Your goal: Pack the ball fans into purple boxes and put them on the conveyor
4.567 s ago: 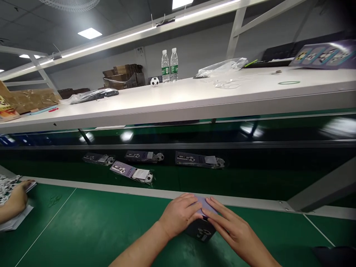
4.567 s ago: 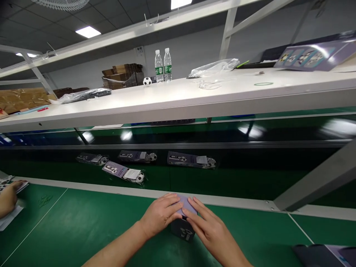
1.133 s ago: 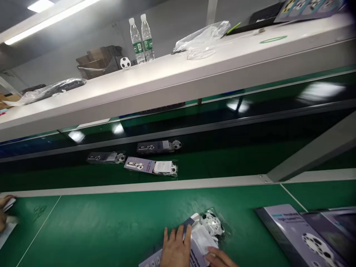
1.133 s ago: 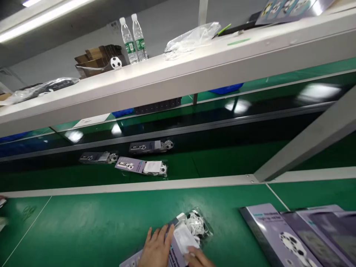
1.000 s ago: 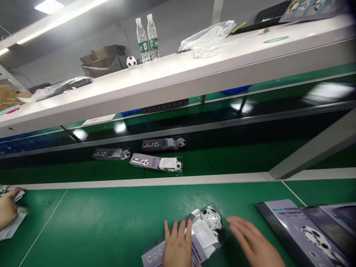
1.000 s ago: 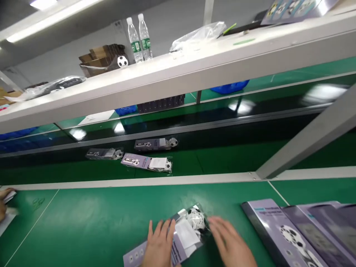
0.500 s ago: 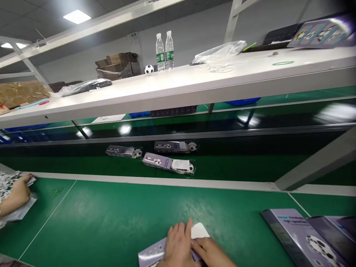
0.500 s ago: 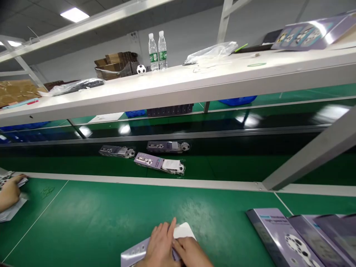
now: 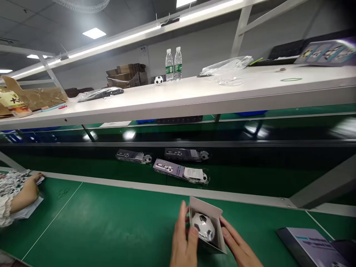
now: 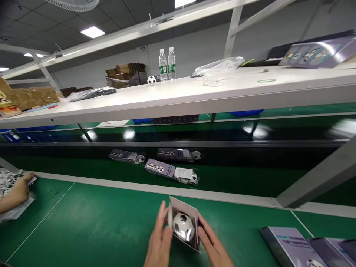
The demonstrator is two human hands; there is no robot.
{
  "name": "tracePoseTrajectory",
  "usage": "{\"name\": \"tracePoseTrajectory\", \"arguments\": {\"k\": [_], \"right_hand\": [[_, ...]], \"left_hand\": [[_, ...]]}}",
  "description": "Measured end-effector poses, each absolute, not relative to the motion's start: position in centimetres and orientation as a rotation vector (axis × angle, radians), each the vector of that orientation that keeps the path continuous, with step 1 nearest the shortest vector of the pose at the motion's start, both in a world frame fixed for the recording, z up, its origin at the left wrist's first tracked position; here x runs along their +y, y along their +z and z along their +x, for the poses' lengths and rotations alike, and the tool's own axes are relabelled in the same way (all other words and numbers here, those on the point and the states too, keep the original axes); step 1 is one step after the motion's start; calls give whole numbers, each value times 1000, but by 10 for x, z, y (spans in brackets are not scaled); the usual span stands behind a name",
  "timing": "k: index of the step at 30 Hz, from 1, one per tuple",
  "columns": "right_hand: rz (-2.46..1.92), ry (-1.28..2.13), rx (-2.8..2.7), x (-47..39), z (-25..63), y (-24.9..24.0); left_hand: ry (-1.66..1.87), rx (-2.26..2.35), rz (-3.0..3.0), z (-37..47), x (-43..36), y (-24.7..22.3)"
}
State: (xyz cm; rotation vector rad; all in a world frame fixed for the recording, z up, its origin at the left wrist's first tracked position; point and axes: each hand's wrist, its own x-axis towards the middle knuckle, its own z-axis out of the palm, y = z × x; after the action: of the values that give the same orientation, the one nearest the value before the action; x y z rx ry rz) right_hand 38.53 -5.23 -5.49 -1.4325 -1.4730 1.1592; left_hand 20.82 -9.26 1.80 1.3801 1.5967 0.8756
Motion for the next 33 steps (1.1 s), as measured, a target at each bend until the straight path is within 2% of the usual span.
{"name": "tracePoseTrajectory", "arguments": {"k": [3, 9, 15, 21, 25, 28, 33], "right_hand": [[-1446, 1293, -1343, -56, 390, -54], [-1444, 1310, -1264, -49, 369, -37], [-1412, 1123, -1298, -46, 355, -23], [-1238, 866, -1599, -50, 379, -28], [-1131, 787, -2024, -54, 408, -12], [-1091, 480, -2415, -56, 416, 1], [-1039, 199, -2366, -55, 404, -2]], "left_hand": [[910, 1486, 1267, 199, -83, 23], [866, 1378, 1220, 202, -49, 16], [856, 1170, 1171, 210, -49, 6], [1093, 1152, 1667, 195, -57, -1], [824, 1056, 2180, 177, -56, 0], [578, 1052, 2399, 169, -56, 8], [501, 1148, 2473, 170, -55, 18]]}}
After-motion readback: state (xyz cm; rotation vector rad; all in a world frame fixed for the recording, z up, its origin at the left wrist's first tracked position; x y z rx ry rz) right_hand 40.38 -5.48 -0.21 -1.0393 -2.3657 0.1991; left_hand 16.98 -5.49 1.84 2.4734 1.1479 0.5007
